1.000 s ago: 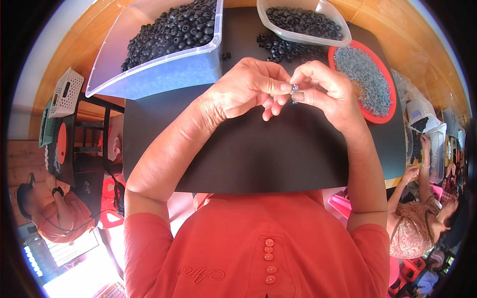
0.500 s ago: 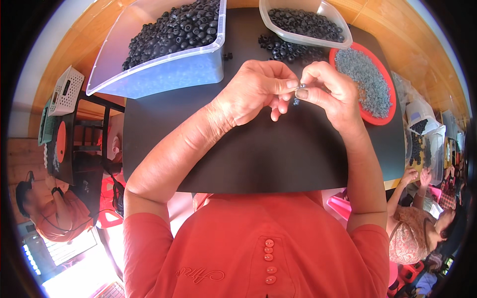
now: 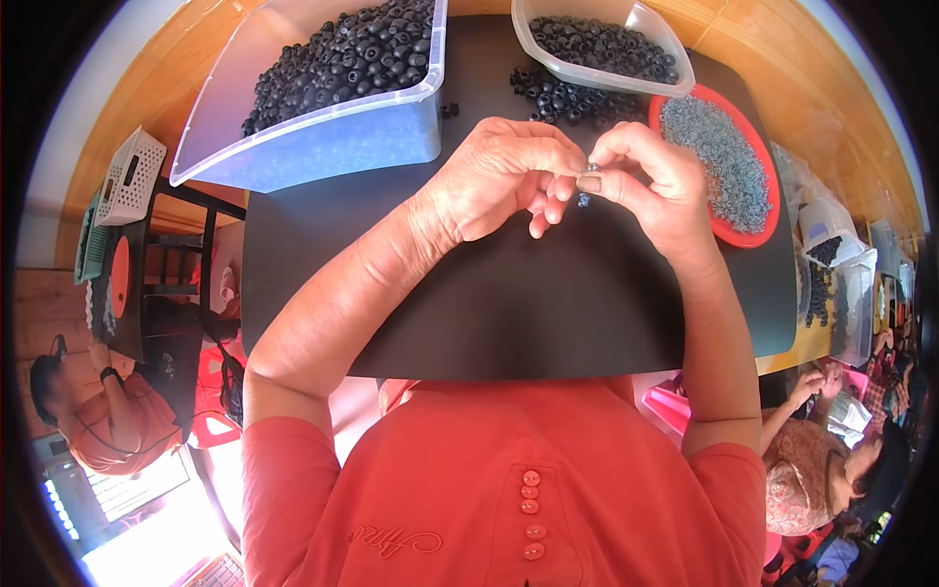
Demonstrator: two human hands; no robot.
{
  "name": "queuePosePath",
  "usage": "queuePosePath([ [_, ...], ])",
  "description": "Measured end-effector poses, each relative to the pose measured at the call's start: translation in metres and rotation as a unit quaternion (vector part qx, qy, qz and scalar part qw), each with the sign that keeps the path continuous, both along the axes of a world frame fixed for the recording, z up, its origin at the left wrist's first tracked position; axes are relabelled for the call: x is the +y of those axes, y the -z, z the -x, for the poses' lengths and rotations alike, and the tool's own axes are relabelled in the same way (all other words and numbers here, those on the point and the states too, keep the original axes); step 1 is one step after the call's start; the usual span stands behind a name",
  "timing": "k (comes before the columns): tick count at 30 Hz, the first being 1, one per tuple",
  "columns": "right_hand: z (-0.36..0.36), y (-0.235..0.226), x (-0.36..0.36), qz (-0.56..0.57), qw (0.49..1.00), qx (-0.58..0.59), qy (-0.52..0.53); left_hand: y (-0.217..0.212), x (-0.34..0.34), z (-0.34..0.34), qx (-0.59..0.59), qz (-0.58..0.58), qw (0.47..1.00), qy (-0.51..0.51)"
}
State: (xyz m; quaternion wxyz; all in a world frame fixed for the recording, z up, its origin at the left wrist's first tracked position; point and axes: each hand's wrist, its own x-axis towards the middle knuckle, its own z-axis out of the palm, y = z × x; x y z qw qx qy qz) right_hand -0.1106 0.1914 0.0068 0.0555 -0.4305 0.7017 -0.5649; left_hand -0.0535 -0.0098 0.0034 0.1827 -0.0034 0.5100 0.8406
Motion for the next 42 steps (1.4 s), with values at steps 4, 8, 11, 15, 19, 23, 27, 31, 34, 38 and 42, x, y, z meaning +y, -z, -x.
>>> queuePosePath([
  [4,0.004,0.003,0.0,-0.032,0.998,0.044,0.006,0.002,0.0,0.002,0.015,0.059,0.998,-0.031],
  [8,0.005,0.004,-0.001,-0.018,0.997,0.074,0.016,0.001,0.001,0.002,0.021,0.071,0.997,-0.034],
  [11,-0.001,-0.002,-0.005,-0.007,0.994,0.106,0.041,0.002,-0.002,0.002,0.014,0.042,0.999,-0.018],
  [15,0.001,0.002,-0.006,0.009,0.992,0.125,0.029,0.006,-0.005,0.003,0.002,0.007,1.0,0.003],
  [19,0.002,0.002,-0.006,-0.02,0.983,0.176,0.047,0.004,-0.005,0.004,-0.037,-0.028,0.999,0.007],
  [23,0.0,0.004,-0.006,-0.031,0.979,0.19,0.062,0.002,-0.003,0.004,-0.041,-0.02,0.999,0.002],
  [27,-0.001,0.003,-0.007,-0.042,0.98,0.186,0.056,0.005,-0.002,0.003,-0.039,-0.019,0.999,0.0],
  [31,-0.001,0.004,-0.005,-0.052,0.985,0.158,0.053,0.009,-0.003,0.003,-0.033,-0.021,0.999,0.002],
  [34,-0.002,0.003,-0.006,-0.047,0.99,0.122,0.043,0.009,-0.003,0.004,-0.029,-0.033,0.999,0.004],
  [38,0.0,0.006,-0.005,-0.04,0.989,0.133,0.054,0.011,-0.001,0.005,-0.02,-0.013,1.0,-0.009],
  [42,0.0,0.004,-0.004,-0.048,0.988,0.135,0.054,0.008,-0.001,0.004,-0.014,0.02,1.0,-0.02],
])
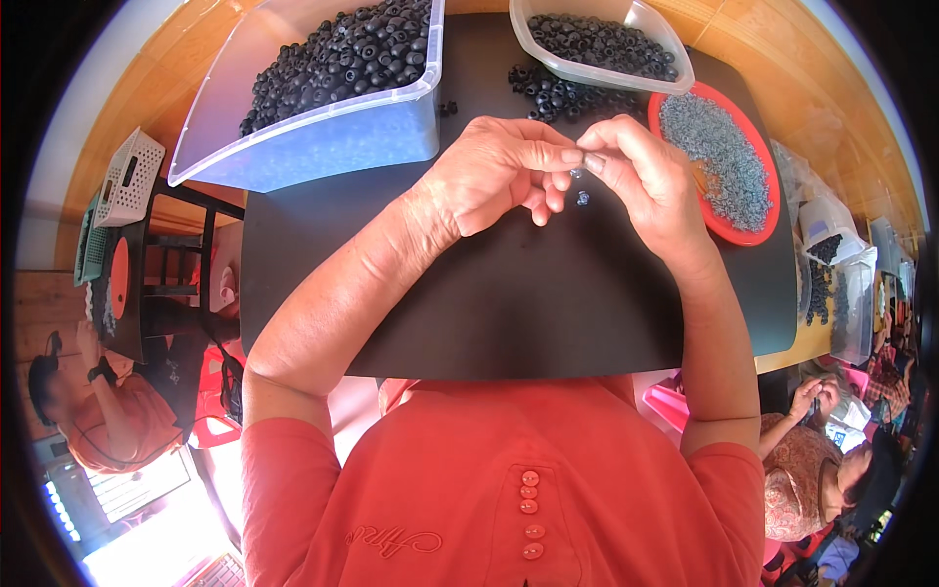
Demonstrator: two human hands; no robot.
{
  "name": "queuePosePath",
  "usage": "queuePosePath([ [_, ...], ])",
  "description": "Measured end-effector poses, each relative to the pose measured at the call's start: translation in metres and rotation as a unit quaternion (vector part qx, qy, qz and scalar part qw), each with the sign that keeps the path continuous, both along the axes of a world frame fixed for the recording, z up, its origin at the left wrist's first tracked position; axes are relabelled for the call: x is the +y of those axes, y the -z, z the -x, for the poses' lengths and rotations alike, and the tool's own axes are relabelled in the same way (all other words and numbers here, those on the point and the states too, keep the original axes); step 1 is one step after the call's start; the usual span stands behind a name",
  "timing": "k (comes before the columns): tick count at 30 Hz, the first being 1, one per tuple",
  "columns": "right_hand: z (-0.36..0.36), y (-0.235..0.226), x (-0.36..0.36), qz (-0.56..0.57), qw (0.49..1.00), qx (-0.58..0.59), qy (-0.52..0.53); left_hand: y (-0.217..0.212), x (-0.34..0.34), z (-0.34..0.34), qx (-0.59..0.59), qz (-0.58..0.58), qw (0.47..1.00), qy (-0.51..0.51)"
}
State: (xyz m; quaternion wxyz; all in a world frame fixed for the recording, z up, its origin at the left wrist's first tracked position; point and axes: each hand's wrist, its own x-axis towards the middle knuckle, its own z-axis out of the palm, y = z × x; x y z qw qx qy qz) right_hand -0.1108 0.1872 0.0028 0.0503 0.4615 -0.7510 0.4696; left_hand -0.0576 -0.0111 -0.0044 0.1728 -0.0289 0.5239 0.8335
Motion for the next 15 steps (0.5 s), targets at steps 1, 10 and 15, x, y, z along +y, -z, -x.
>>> queuePosePath([
  [1,-0.001,-0.001,0.0,-0.005,1.0,-0.006,-0.002,0.001,0.0,0.0,-0.005,-0.003,1.0,-0.001],
  [10,-0.004,0.001,-0.002,0.024,0.999,-0.031,0.023,0.013,0.0,0.002,-0.017,-0.104,0.994,-0.033],
  [15,-0.001,0.006,-0.003,0.021,0.999,-0.016,0.03,0.012,0.004,0.001,-0.004,-0.111,0.993,-0.048],
])
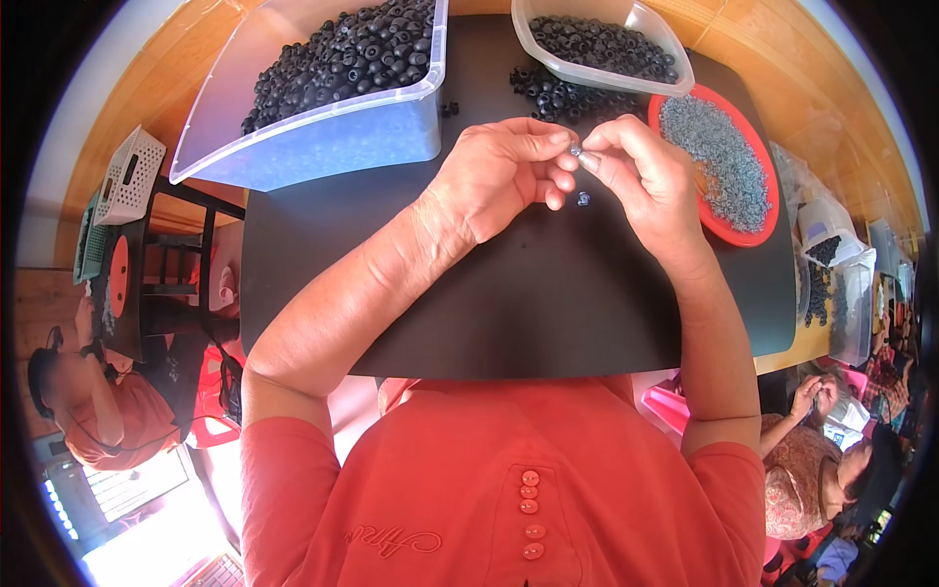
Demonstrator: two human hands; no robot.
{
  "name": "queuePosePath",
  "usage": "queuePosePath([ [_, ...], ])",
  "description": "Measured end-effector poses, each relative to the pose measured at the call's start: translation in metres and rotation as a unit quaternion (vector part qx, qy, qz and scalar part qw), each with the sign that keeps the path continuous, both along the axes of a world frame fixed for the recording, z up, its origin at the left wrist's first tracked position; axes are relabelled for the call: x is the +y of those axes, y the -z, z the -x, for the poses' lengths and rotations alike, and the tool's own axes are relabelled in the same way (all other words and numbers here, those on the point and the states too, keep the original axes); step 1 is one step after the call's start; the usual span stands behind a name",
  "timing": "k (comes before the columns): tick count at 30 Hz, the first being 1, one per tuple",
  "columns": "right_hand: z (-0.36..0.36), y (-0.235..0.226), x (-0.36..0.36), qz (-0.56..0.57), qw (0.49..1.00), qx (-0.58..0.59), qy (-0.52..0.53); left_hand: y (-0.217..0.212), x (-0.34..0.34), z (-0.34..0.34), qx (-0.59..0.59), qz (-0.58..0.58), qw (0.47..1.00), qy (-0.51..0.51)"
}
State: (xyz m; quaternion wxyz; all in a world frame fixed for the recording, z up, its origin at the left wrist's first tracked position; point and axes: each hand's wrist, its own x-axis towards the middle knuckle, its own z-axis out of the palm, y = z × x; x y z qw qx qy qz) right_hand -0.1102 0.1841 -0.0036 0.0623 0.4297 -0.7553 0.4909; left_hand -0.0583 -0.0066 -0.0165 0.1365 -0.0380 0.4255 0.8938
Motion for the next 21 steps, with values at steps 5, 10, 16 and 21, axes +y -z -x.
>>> queuePosePath([
  [5,0.0009,0.0008,-0.0008,0.003,1.0,0.023,0.003,-0.0009,0.0012,-0.0024,-0.004,0.01,1.0,-0.006],
  [10,-0.0003,-0.0005,-0.0009,-0.007,1.0,0.02,0.016,0.0021,0.0022,0.0,-0.013,-0.031,0.999,-0.023],
  [16,-0.0001,0.0001,-0.0009,-0.012,1.0,-0.008,-0.001,-0.0001,0.0032,-0.0015,-0.002,-0.033,0.999,-0.033],
  [21,0.0033,0.0035,0.0,0.01,1.0,-0.02,-0.005,-0.0014,0.0048,-0.0019,-0.004,-0.018,0.999,-0.044],
])
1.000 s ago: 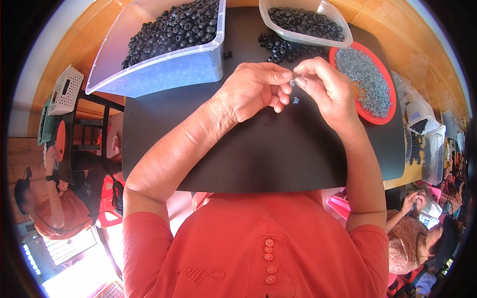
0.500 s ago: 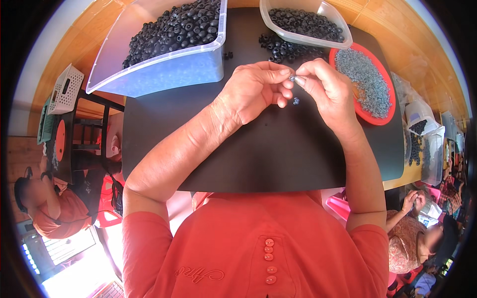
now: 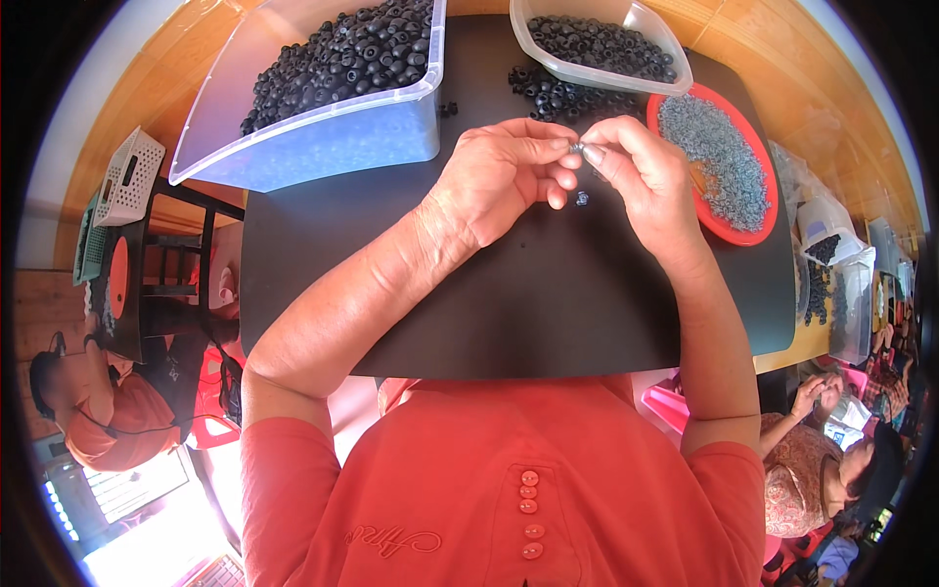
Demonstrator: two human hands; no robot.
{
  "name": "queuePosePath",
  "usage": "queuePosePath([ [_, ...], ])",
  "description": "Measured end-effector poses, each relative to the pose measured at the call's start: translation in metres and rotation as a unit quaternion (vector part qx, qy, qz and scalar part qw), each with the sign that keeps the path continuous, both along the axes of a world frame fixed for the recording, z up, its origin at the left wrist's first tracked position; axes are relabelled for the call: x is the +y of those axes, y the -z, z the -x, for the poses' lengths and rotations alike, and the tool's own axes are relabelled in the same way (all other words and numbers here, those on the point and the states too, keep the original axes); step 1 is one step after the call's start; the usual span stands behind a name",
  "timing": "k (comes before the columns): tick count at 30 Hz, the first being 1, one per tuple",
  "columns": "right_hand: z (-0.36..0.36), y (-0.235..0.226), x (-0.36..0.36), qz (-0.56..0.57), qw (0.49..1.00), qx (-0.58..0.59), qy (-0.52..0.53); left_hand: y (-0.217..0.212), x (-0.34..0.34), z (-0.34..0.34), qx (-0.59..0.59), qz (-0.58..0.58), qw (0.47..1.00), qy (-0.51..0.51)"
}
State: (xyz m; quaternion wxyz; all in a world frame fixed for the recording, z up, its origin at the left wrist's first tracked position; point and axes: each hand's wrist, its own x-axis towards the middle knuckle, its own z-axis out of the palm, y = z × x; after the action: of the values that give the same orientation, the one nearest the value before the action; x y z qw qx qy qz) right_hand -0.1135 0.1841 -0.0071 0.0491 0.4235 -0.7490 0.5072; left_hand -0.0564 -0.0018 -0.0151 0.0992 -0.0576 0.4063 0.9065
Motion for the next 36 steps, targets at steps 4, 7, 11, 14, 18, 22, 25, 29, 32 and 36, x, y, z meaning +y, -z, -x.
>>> queuePosePath([
  [4,-0.003,-0.007,0.0,0.005,0.999,-0.039,-0.015,0.001,0.001,0.0,-0.002,-0.013,1.0,-0.002],
  [7,-0.004,-0.005,-0.002,0.022,0.999,-0.043,-0.025,0.0,0.002,-0.001,-0.001,-0.01,1.0,-0.011],
  [11,-0.003,-0.003,-0.002,0.023,0.999,-0.04,-0.023,-0.001,0.005,-0.004,0.005,0.034,0.999,-0.021],
  [14,-0.003,0.0,-0.002,0.0,1.0,0.003,-0.007,0.001,0.007,-0.004,0.019,0.071,0.997,-0.039],
  [18,-0.004,-0.001,-0.002,-0.023,0.999,0.043,0.004,-0.003,0.008,-0.005,0.025,0.109,0.992,-0.054],
  [22,-0.008,-0.002,-0.005,-0.021,0.997,0.073,0.017,-0.007,0.008,-0.006,0.031,0.122,0.989,-0.081],
  [25,-0.008,-0.005,-0.004,-0.032,0.995,0.096,0.011,-0.007,0.008,-0.007,0.036,0.141,0.986,-0.083],
  [29,-0.006,-0.004,-0.002,-0.05,0.992,0.115,0.008,-0.005,0.009,-0.007,0.049,0.153,0.984,-0.078],
  [32,-0.005,-0.003,-0.002,-0.048,0.992,0.12,0.012,-0.006,0.01,-0.007,0.053,0.158,0.983,-0.075],
  [36,-0.007,-0.005,-0.004,-0.012,0.989,0.148,0.016,-0.005,0.007,-0.006,0.043,0.153,0.984,-0.077],
])
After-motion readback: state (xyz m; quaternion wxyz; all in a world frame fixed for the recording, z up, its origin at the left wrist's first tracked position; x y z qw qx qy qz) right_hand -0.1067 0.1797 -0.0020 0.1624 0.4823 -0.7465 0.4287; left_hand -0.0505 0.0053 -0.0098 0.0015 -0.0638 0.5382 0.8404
